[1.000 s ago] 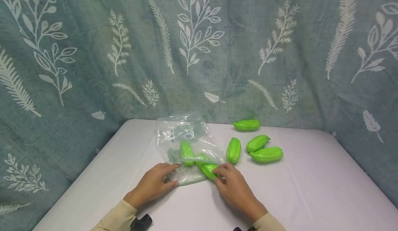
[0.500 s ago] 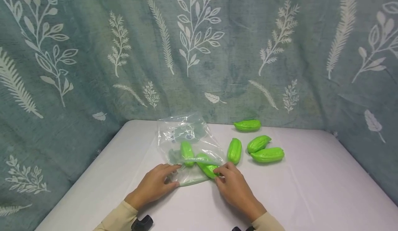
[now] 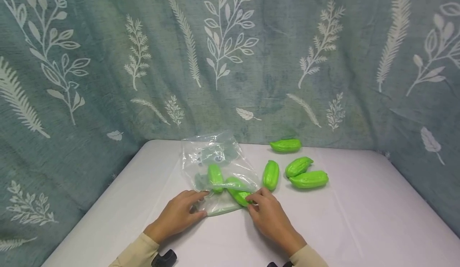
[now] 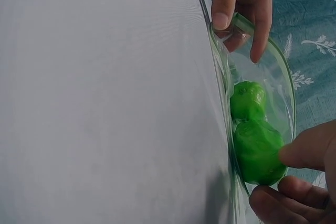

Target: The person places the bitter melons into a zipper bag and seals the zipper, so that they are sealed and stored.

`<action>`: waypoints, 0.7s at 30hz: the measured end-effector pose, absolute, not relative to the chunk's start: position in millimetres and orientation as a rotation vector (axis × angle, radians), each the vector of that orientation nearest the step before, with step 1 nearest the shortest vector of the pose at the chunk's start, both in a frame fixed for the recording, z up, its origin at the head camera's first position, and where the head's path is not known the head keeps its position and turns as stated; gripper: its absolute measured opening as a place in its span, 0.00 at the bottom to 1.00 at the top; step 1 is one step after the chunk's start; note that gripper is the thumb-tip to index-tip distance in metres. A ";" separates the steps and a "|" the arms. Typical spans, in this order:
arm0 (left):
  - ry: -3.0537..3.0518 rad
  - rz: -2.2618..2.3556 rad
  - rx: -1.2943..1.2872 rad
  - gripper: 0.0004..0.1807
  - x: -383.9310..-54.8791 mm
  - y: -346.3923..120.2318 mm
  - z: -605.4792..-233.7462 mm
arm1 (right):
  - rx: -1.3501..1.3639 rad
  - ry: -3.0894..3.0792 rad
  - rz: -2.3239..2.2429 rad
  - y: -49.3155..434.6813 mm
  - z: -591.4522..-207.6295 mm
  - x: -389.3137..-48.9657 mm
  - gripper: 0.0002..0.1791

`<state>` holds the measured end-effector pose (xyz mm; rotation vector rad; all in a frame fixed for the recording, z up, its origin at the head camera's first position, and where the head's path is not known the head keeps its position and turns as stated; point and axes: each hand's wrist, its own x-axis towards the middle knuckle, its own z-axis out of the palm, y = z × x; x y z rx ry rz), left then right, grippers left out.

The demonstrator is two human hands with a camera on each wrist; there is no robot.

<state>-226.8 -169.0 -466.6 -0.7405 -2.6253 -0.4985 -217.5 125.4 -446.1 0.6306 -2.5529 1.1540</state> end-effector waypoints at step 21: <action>-2.614 -0.510 -0.763 0.30 -226.6 -169.7 -466.1 | 0.753 -2.503 1.093 122.5 -445.4 -207.1 0.12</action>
